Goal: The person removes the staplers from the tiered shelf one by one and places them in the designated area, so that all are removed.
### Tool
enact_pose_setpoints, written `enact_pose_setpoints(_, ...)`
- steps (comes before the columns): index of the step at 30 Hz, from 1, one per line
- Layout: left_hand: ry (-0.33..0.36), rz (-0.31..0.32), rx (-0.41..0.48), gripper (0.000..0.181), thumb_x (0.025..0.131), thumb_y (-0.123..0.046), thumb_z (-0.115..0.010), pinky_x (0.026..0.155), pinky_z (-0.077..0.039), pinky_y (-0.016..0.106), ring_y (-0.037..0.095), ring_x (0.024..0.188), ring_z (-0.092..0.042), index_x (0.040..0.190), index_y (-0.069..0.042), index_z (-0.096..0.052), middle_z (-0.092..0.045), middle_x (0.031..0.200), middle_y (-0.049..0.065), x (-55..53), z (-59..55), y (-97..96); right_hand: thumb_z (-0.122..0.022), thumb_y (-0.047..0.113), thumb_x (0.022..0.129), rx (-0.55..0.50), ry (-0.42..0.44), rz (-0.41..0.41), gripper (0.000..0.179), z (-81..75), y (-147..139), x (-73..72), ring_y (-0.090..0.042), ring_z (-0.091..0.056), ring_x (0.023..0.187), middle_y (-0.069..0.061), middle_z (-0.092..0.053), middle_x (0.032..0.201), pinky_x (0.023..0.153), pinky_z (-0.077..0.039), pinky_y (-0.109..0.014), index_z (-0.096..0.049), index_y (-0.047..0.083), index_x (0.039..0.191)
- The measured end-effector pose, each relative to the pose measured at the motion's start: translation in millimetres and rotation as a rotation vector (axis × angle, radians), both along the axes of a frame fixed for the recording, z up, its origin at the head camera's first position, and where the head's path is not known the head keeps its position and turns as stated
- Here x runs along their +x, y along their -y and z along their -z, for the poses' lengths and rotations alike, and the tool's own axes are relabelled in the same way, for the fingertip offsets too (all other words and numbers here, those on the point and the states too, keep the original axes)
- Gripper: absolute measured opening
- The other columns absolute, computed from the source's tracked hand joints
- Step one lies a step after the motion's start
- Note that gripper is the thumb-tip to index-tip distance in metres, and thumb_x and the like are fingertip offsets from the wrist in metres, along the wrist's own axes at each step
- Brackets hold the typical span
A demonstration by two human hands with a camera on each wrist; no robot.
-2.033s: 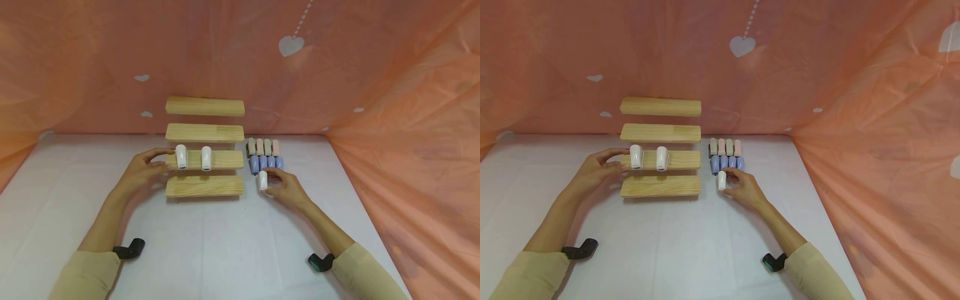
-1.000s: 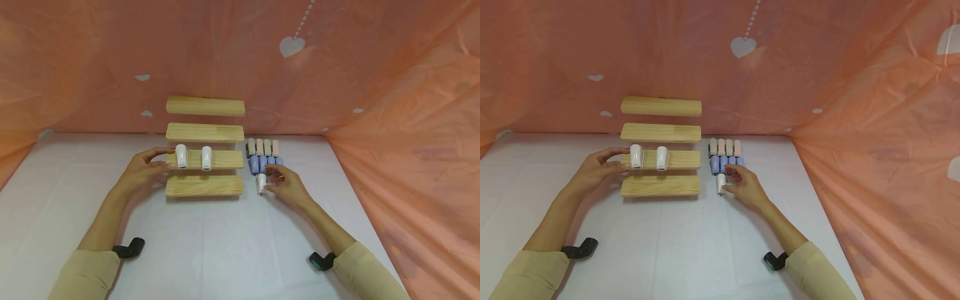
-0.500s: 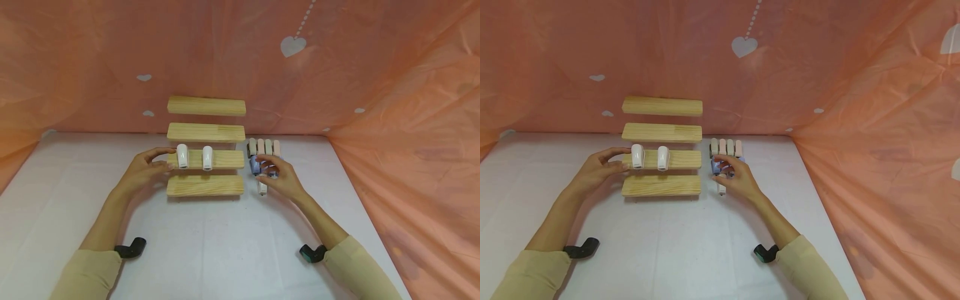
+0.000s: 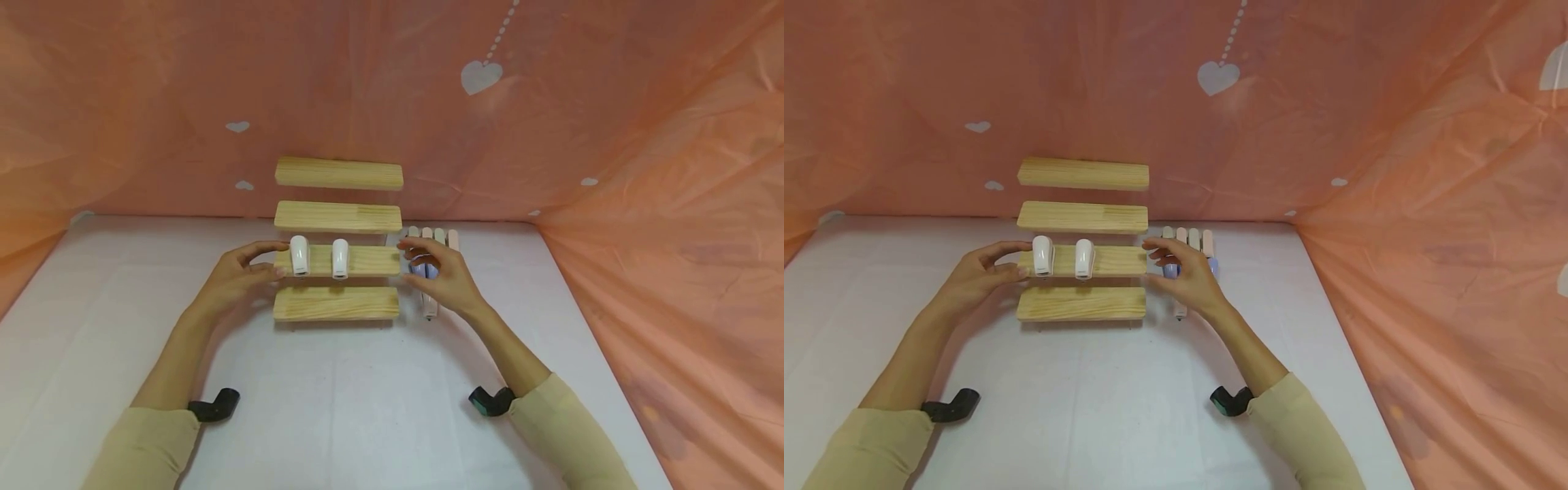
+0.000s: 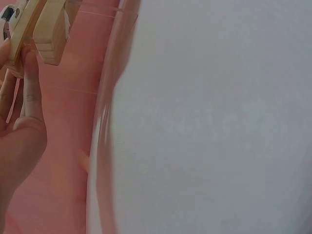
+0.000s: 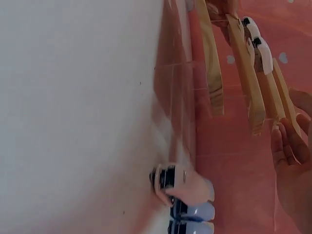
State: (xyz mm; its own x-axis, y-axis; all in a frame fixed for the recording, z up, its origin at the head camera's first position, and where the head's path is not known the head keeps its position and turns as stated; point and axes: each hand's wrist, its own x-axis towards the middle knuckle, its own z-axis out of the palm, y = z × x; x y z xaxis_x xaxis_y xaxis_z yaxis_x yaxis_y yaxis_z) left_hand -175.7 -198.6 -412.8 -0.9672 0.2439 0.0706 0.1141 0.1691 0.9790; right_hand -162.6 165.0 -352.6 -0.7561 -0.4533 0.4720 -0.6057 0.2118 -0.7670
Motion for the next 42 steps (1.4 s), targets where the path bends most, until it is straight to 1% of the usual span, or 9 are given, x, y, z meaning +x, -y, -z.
enact_pose_setpoints(7,0.008,0.004,0.014,0.046,0.091,-0.017,-0.074,0.082,-0.057,0.034,0.010,0.095,-0.069,0.135,-0.012,-0.060,-0.050,0.140,0.006,1.0,0.0,-0.5,-0.073,-0.018,0.079,-0.054,0.014,-0.056,0.053,-2.8,19.1,-4.5,-0.050,-0.058,0.106,-0.035,-0.058,0.121,0.092,-0.049,-0.057,-0.054,-0.017,0.127)
enact_pose_setpoints(10,0.002,0.003,0.016,0.045,0.091,-0.017,-0.074,0.082,-0.057,0.034,0.010,0.095,-0.069,0.134,-0.011,-0.060,-0.051,0.139,0.005,1.0,-0.3,-0.6,-0.074,-0.015,0.080,-0.037,0.034,-0.062,0.053,-5.2,25.8,-5.1,-0.049,-0.058,0.110,-0.034,-0.058,0.123,0.096,-0.048,-0.055,-0.053,-0.016,0.129)
enact_pose_setpoints(14,-0.004,0.006,0.016,0.045,0.091,-0.017,-0.074,0.082,-0.056,0.033,0.010,0.094,-0.069,0.134,-0.011,-0.061,-0.052,0.138,0.003,0.9,-1.0,-0.9,-0.074,-0.011,0.082,-0.006,0.097,-0.058,0.054,-4.9,33.8,-5.5,-0.046,-0.058,0.116,-0.032,-0.058,0.127,0.101,-0.046,-0.051,-0.052,-0.014,0.132)
enact_pose_setpoints(19,-0.007,0.002,0.006,0.045,0.091,-0.018,-0.074,0.082,-0.056,0.032,0.009,0.094,-0.069,0.134,-0.012,-0.061,-0.052,0.139,0.002,-0.1,-1.4,-0.7,-0.077,-0.005,0.082,0.016,0.156,-0.049,0.060,10.3,42.6,-15.5,-0.036,-0.058,0.122,-0.023,-0.058,0.133,0.105,-0.045,-0.040,-0.053,-0.005,0.138)
enact_pose_setpoints(22,-0.008,-0.004,0.005,0.045,0.091,-0.017,-0.074,0.081,-0.056,0.030,0.008,0.093,-0.069,0.134,-0.011,-0.061,-0.052,0.138,0.002,-0.3,-1.9,-0.3,-0.080,0.001,0.082,0.034,0.163,-0.044,0.064,17.2,47.4,-21.4,-0.029,-0.059,0.123,-0.016,-0.060,0.134,0.105,-0.045,-0.034,-0.053,0.002,0.140)
enact_pose_setpoints(27,0.000,-0.008,0.007,0.046,0.091,-0.015,-0.074,0.082,-0.056,0.029,0.009,0.093,-0.069,0.135,-0.011,-0.061,-0.053,0.137,0.001,0.7,-3.5,0.0,-0.084,0.015,0.081,0.100,0.156,-0.023,0.067,17.6,55.4,-24.0,-0.019,-0.060,0.121,-0.005,-0.063,0.133,0.103,-0.045,-0.029,-0.055,0.012,0.141)
enact_pose_setpoints(31,-0.002,-0.014,-0.009,0.045,0.091,-0.016,-0.074,0.081,-0.056,0.029,0.010,0.093,-0.069,0.134,-0.012,-0.061,-0.053,0.137,0.001,2.2,-4.7,1.0,-0.085,0.018,0.081,0.141,0.140,-0.002,0.066,15.5,62.4,-23.3,-0.018,-0.061,0.119,-0.004,-0.064,0.131,0.101,-0.046,-0.027,-0.056,0.013,0.140)
enact_pose_setpoints(37,-0.014,-0.003,0.012,0.044,0.091,-0.015,-0.074,0.081,-0.056,0.030,0.009,0.093,-0.069,0.133,-0.012,-0.062,-0.055,0.134,-0.001,1.5,-4.2,0.9,-0.088,0.024,0.076,0.213,0.121,0.092,0.069,12.8,70.9,-22.0,-0.012,-0.063,0.113,-0.001,-0.066,0.127,0.096,-0.048,-0.023,-0.059,0.015,0.138)
enact_pose_setpoints(42,-0.011,0.001,0.032,0.043,0.091,-0.013,-0.074,0.082,-0.056,0.029,0.010,0.094,-0.070,0.133,-0.012,-0.063,-0.055,0.134,-0.002,1.8,-3.4,2.5,-0.091,0.030,0.073,0.274,0.114,0.150,0.074,12.2,80.4,-20.8,-0.011,-0.060,0.117,0.001,-0.064,0.130,0.099,-0.047,-0.025,-0.059,0.018,0.139)
